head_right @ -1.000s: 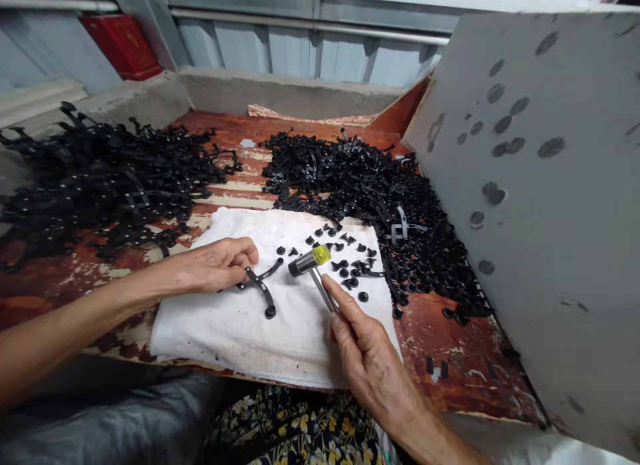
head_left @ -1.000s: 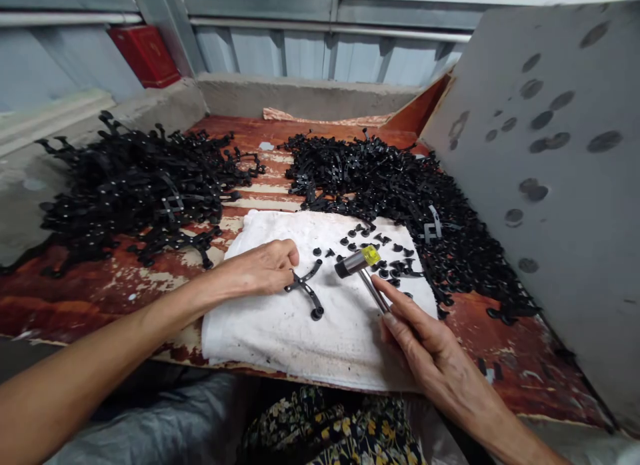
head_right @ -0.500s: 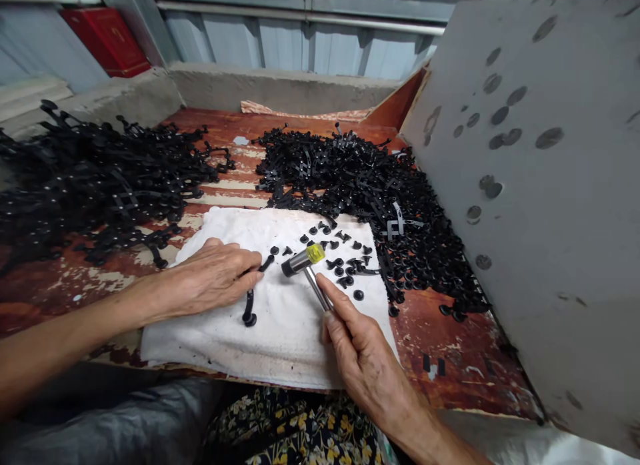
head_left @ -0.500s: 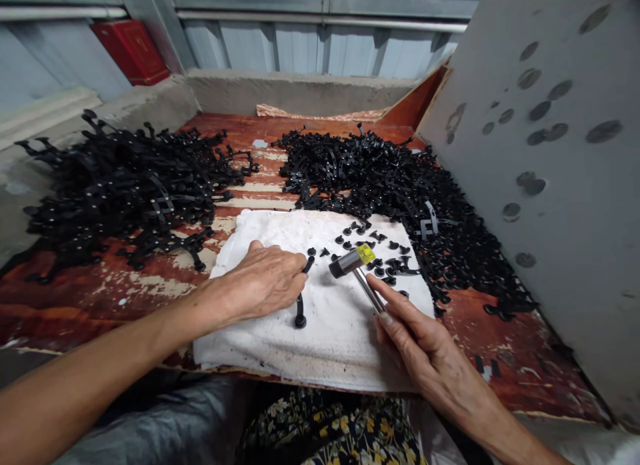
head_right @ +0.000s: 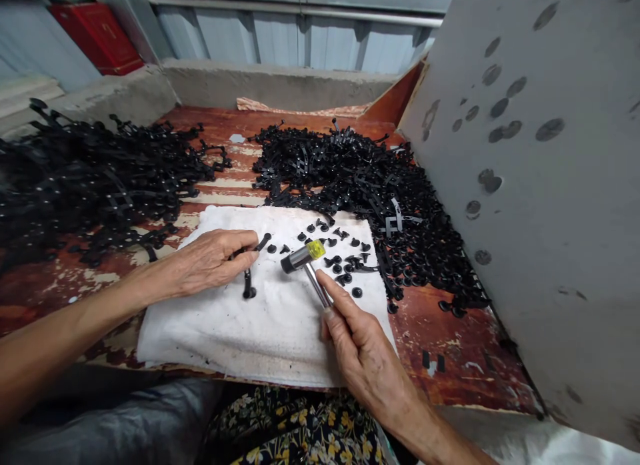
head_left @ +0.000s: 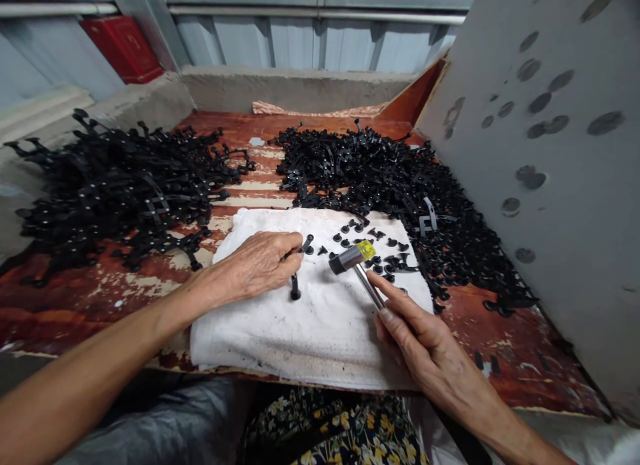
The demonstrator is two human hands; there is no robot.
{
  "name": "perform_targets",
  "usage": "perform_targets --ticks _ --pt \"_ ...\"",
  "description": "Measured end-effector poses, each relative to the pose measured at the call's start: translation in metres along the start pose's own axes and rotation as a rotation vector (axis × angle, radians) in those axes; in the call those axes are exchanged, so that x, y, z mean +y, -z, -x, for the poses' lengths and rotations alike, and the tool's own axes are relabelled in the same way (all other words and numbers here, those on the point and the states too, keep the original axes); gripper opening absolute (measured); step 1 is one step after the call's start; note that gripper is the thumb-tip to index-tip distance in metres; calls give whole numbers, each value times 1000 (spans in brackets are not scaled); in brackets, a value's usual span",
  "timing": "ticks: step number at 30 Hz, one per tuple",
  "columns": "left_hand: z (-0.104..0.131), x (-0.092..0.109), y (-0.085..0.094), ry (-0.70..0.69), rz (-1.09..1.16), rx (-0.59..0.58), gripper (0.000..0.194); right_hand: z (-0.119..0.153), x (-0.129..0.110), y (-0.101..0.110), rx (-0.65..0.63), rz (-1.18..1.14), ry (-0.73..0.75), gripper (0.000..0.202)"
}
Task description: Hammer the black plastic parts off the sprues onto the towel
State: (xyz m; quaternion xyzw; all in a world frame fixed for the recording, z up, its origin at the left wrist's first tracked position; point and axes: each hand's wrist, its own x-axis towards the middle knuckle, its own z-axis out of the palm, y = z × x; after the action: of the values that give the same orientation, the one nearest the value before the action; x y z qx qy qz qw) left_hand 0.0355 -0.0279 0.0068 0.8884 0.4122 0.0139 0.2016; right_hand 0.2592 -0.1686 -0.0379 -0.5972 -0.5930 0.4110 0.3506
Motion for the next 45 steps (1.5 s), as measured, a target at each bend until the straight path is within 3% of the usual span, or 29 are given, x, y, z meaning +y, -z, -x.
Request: perform_targets --ticks 7,13,45 --pt "2 -7 -5 69 170 -12 20 0 -1 1 -4 -5 1 54" --pt "-2 -13 -8 74 397 -145 25 -2 -2 0 -14 -13 -16 55" --pt "-15 -16 -4 80 433 -190 28 0 1 3 5 50 -17 55"
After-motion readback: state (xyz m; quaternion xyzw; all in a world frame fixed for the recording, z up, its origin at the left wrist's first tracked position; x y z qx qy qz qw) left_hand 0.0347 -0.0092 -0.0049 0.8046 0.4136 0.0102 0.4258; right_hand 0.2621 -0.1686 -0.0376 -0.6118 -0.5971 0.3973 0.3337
